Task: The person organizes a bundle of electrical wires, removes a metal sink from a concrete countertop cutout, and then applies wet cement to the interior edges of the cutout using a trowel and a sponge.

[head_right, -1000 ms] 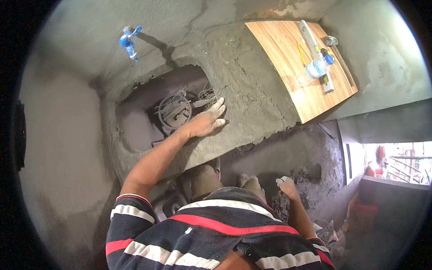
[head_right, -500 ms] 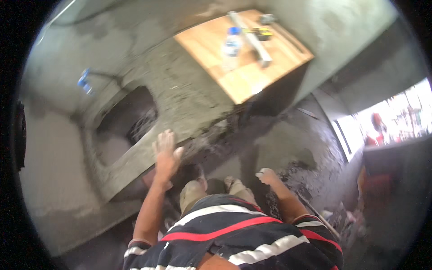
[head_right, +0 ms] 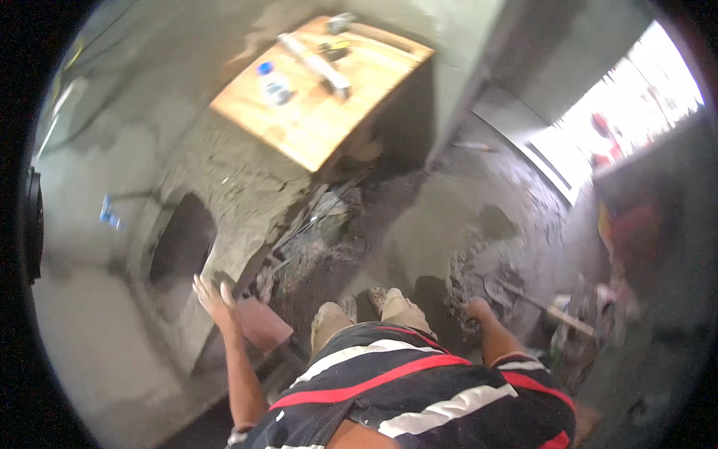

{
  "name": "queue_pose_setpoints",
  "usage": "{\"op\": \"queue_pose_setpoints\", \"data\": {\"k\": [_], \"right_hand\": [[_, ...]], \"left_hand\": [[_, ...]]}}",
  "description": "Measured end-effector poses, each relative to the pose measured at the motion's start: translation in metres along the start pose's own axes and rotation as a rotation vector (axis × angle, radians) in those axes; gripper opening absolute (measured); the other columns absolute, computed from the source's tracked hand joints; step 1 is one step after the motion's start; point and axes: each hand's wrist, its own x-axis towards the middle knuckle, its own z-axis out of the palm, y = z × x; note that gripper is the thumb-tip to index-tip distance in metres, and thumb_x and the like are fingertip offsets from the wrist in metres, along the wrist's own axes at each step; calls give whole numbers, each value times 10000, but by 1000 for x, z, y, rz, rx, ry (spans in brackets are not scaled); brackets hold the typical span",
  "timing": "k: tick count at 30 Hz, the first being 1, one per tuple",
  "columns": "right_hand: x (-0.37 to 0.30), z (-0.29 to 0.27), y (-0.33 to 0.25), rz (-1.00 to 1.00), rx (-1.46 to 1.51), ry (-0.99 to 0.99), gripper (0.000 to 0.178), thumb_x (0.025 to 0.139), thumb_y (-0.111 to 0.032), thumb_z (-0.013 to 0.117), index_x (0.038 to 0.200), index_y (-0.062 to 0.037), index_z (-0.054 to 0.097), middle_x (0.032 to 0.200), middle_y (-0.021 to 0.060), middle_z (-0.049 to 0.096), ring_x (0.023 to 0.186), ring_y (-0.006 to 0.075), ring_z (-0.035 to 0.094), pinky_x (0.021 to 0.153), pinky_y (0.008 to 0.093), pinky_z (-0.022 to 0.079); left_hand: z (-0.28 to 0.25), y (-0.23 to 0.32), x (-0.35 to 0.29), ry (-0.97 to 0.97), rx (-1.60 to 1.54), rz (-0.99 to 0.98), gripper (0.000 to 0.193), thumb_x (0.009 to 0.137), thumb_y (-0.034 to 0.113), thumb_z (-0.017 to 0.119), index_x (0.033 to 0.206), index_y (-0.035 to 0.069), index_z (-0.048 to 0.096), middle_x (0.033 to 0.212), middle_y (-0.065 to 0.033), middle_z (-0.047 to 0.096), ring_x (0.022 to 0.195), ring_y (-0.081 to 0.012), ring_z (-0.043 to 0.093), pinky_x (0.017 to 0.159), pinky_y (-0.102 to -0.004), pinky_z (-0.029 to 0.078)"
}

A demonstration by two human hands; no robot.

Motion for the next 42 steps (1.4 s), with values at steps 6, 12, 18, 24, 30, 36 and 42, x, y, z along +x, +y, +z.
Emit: {"op": "queue_pose_setpoints", "data": {"k": [6, 12, 18, 24, 30, 36, 42], "right_hand": [[-29, 18, -65, 117, 120, 64, 479, 892, -406, 568, 997, 33, 727, 1065, 265, 697, 1003, 433, 665, 874, 499, 525], [-125, -5, -180, 163, 710, 479, 419, 894, -381, 605, 974, 17, 706, 1023, 269, 692, 1002, 453, 648, 877, 522, 505], [-229, 128, -197, 328, 744, 490, 319, 880, -337, 613, 927, -39, 715, 954, 207, 704, 914, 421, 673, 821, 502, 535], [-339, 368, -189, 981, 987, 54, 438, 874, -435, 627, 1001, -32, 743, 1035, 249, 710, 956, 409, 686, 877, 536, 515], [-352, 488, -168, 616, 848, -42, 384, 877, -332, 605, 1091, -37, 728, 1125, 249, 688, 1037, 398, 677, 859, 500, 544], [-382, 431, -93, 902, 1468, 529, 397, 915, -391, 590, 981, -19, 712, 1027, 261, 701, 966, 450, 674, 841, 526, 531], [-405, 492, -49, 1138, 1596, 625, 380, 888, -388, 632, 973, -29, 723, 972, 250, 711, 922, 439, 692, 825, 511, 541]], "left_hand": [[-20, 134, -82, -823, -746, -191, 204, 956, 149, 665, 1057, -27, 687, 916, -183, 726, 746, -315, 660, 753, -408, 540], [86, 99, -149, -1161, -467, 300, 297, 941, 274, 686, 1029, -10, 690, 843, -185, 718, 678, -284, 651, 675, -393, 523], [169, 11, -177, -1119, -194, 601, 456, 896, 401, 655, 1103, -4, 679, 995, -192, 733, 896, -368, 699, 781, -453, 531], [226, -31, -165, -1480, 77, 1423, 365, 869, 400, 636, 1050, 84, 639, 904, -231, 690, 904, -438, 666, 776, -542, 507], [196, 54, -187, -1380, 212, 1514, 269, 844, 358, 656, 969, 124, 616, 823, -234, 663, 821, -456, 654, 707, -561, 499], [190, 216, -239, -1587, -283, 967, 246, 905, 260, 645, 1049, 62, 623, 853, -117, 622, 788, -292, 655, 608, -415, 544], [134, 398, -328, -1615, -387, 630, 388, 984, 290, 585, 1266, 24, 590, 1034, -91, 659, 857, -203, 665, 631, -331, 551]]}}
